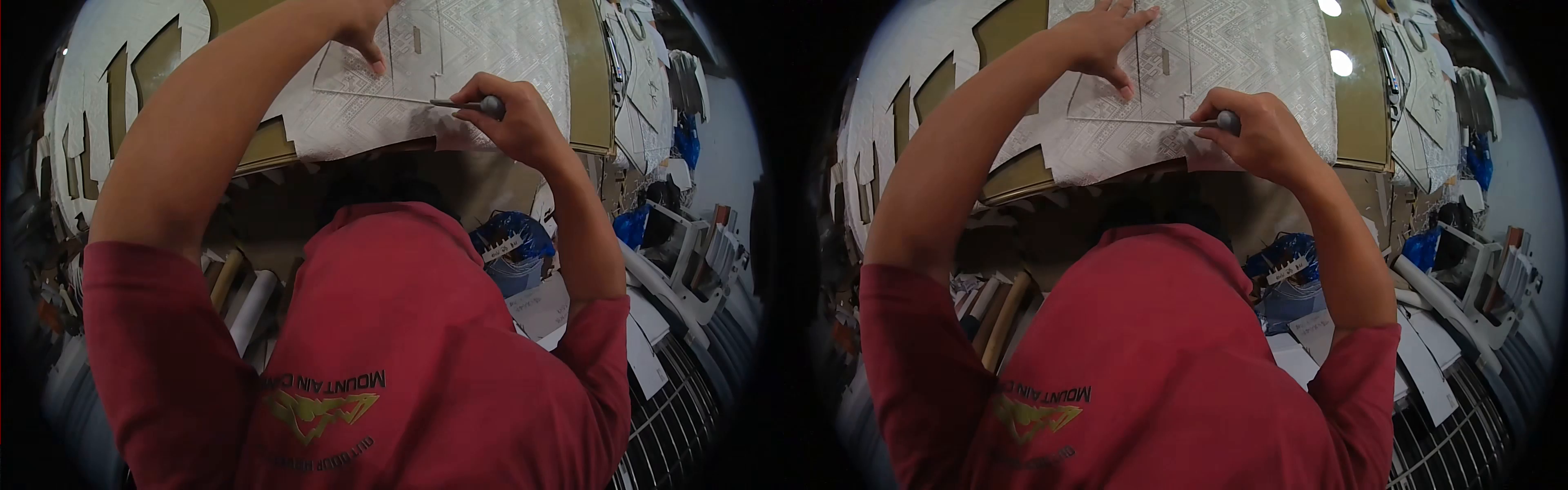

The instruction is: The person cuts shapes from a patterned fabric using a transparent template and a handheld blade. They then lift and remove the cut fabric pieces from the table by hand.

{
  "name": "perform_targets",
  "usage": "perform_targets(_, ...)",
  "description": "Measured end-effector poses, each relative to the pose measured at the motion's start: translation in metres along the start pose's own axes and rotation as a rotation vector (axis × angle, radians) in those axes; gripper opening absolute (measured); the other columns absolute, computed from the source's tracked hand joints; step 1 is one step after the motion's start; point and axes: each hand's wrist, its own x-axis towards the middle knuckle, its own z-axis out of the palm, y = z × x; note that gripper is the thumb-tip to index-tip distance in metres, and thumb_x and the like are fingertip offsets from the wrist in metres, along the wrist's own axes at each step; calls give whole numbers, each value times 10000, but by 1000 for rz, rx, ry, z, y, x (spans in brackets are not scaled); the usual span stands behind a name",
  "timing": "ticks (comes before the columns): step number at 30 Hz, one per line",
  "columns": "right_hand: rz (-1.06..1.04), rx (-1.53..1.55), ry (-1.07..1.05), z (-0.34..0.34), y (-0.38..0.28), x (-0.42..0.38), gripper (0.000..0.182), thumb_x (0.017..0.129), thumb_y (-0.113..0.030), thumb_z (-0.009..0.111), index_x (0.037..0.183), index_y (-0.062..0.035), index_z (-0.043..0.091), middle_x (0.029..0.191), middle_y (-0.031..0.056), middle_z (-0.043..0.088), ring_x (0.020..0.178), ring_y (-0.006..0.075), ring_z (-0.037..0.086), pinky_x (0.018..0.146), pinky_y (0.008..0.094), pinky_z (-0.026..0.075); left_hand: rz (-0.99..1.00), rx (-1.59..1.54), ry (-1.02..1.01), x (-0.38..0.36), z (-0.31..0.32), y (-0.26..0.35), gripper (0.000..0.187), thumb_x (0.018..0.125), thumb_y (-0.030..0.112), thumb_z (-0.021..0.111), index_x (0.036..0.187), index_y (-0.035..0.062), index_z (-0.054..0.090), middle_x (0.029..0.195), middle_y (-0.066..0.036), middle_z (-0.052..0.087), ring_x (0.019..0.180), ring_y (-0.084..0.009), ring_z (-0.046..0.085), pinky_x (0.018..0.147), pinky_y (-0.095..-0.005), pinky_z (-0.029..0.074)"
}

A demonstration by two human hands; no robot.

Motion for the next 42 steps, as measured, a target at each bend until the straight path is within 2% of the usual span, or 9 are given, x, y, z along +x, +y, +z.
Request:
perform_targets(16, -122, -5, -74, -2, 13, 8, 155, 856, -44, 760, 1005, -58, 721, 881, 121, 762, 822, 291, 755, 722, 377, 578, -46, -9, -34, -20, 4, 6, 1442, 544, 623, 958, 1665, 170, 172, 1675, -337, 144, 1522, -563, 205, 1204, -573, 347)
perform_targets(20, -199, 245, -8, 56, 17, 33, 155, 869, 13, 728, 1015, -33, 710, 936, 160, 760, 884, 298, 757, 771, 370, 585, -99, 44, -57, -36, -9, 18, 1442, 545, 630, 955, 1664, 162, 174, 1670, -346, 149, 1516, -572, 212, 1202, -577, 348)
perform_targets(22, -339, 157, 162, 112, -12, 67, 130, 863, -34, 743, 987, -49, 706, 889, 159, 753, 827, 340, 734, 756, 399, 579, -110, 65, -76, -46, -12, 22, 1443, 546, 633, 953, 1663, 157, 175, 1668, -350, 151, 1513, -576, 216, 1201, -579, 348)
perform_targets(24, -299, 146, 315, 143, -44, 88, 89, 852, -77, 693, 940, -80, 681, 820, 154, 734, 782, 380, 717, 696, 497, 549, -121, 90, -83, -48, -18, 22, 1443, 546, 636, 952, 1663, 153, 177, 1666, -355, 154, 1510, -581, 220, 1200, -581, 349)
perform_targets(32, -251, 194, 363, 121, -33, 16, 149, 886, -85, 773, 1018, -56, 712, 906, 134, 760, 793, 326, 734, 716, 375, 574, 17, 100, -15, -51, -26, 18, 1444, 548, 649, 946, 1661, 135, 182, 1656, -373, 163, 1498, -599, 234, 1195, -589, 351)
perform_targets(35, -13, 177, 517, 109, -40, -26, 167, 895, -62, 776, 1048, -33, 717, 938, 130, 764, 819, 242, 754, 729, 333, 570, 120, 104, 30, -46, -32, 13, 1445, 549, 654, 944, 1660, 129, 184, 1652, -379, 167, 1493, -606, 240, 1193, -592, 352)
perform_targets(37, 306, 193, 693, 107, -50, -39, 146, 926, -73, 758, 1048, -5, 713, 943, 98, 762, 864, 146, 726, 745, 296, 560, 186, 98, 60, -42, -35, 18, 1445, 550, 656, 943, 1660, 126, 184, 1651, -381, 168, 1491, -608, 242, 1192, -592, 352)
perform_targets(41, 466, 82, 833, 115, -55, -29, 140, 937, -80, 746, 1040, 6, 709, 910, 82, 757, 854, 111, 699, 742, 277, 554, 208, 148, 30, -38, -35, 16, 1455, 571, 694, 920, 1638, 31, 187, 1600, -452, 188, 1439, -670, 272, 1186, -606, 348)
perform_targets(42, 484, 109, 894, 118, -55, -24, 146, 916, -112, 758, 1009, -11, 708, 875, 125, 749, 817, 207, 725, 729, 324, 561, 208, 162, 20, -38, -34, 15, 1459, 576, 704, 914, 1633, 7, 187, 1587, -470, 193, 1426, -685, 280, 1184, -610, 348)
